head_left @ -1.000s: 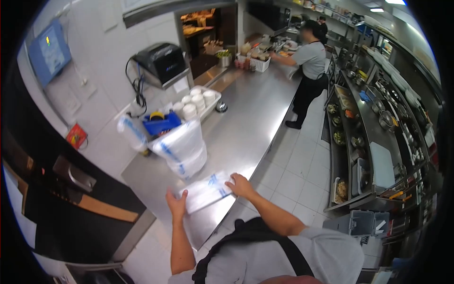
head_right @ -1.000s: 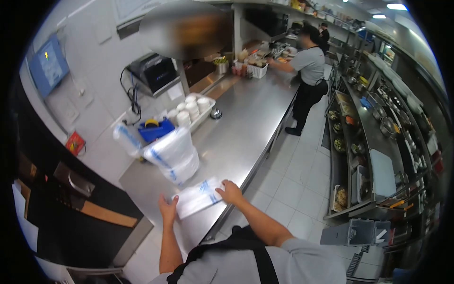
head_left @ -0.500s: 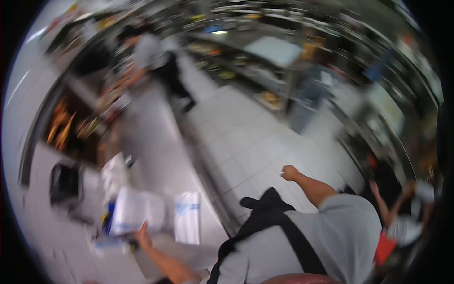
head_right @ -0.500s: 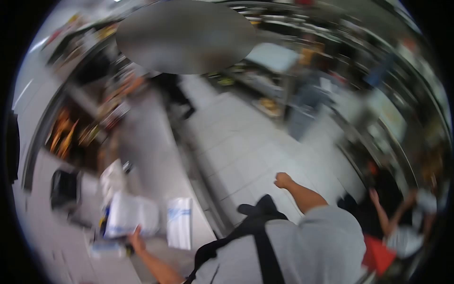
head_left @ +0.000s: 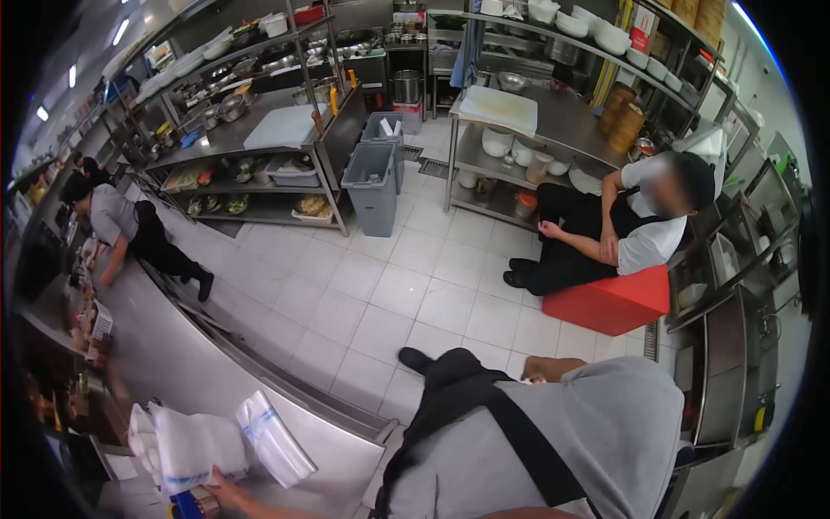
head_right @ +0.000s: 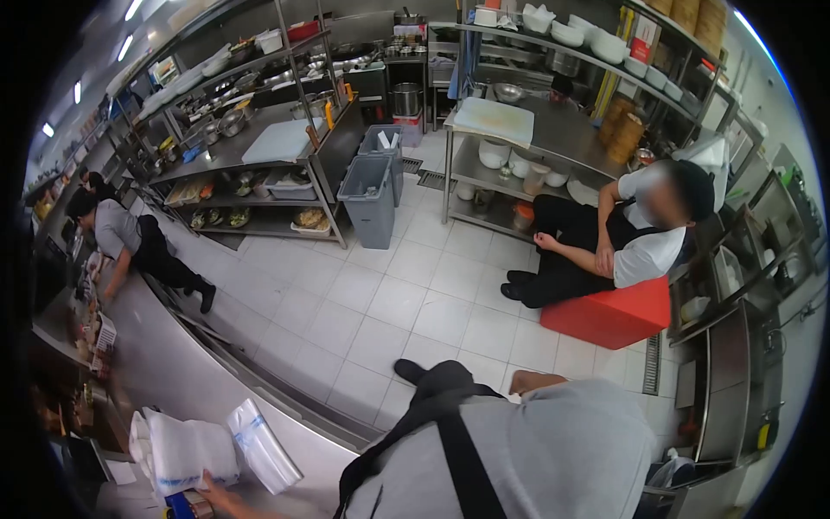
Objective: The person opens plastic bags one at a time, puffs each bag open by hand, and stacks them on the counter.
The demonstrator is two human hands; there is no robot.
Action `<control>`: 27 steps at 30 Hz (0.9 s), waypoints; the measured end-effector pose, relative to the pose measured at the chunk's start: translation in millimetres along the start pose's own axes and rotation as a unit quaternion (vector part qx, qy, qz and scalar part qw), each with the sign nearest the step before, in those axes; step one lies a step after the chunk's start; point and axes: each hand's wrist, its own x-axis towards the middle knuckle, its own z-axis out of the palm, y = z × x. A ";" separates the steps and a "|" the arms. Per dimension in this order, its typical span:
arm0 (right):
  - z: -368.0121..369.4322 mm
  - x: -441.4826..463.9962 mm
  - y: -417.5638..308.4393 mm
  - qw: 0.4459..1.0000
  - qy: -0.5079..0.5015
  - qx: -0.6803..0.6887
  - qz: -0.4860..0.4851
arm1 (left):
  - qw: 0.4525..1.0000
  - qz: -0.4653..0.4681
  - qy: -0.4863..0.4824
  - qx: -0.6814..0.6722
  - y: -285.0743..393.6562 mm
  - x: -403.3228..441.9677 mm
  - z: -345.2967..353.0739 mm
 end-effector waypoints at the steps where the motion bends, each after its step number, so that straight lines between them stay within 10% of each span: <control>1: 5.0 -7.7 -1.5 0.996 0.038 -0.035 0.079 | 0.998 0.001 0.054 0.038 -2.3 -8.6 12.4; 6: 14.7 29.5 9.4 0.990 0.034 0.102 0.087 | 0.829 0.164 0.112 0.522 -12.7 -161.1 108.7; 9: 12.1 53.5 -11.2 0.989 0.005 0.129 0.069 | 0.738 0.083 -0.005 0.669 24.2 -244.5 151.9; 15: -40.5 71.8 -45.3 0.995 -0.010 -0.058 -0.076 | 0.754 0.079 -0.069 0.648 12.2 -220.4 136.3; 18: -100.0 61.6 -77.0 0.875 0.041 -0.371 -0.308 | 0.749 0.026 -0.115 0.652 12.9 -198.9 135.3; 21: -177.7 34.7 -143.5 0.846 0.087 -0.247 -0.464 | 0.700 0.008 -0.145 0.699 4.9 -183.6 140.8; 27: -305.9 -26.0 -323.7 0.833 0.187 0.123 -0.506 | 0.806 0.169 -0.106 0.557 80.0 -221.2 244.9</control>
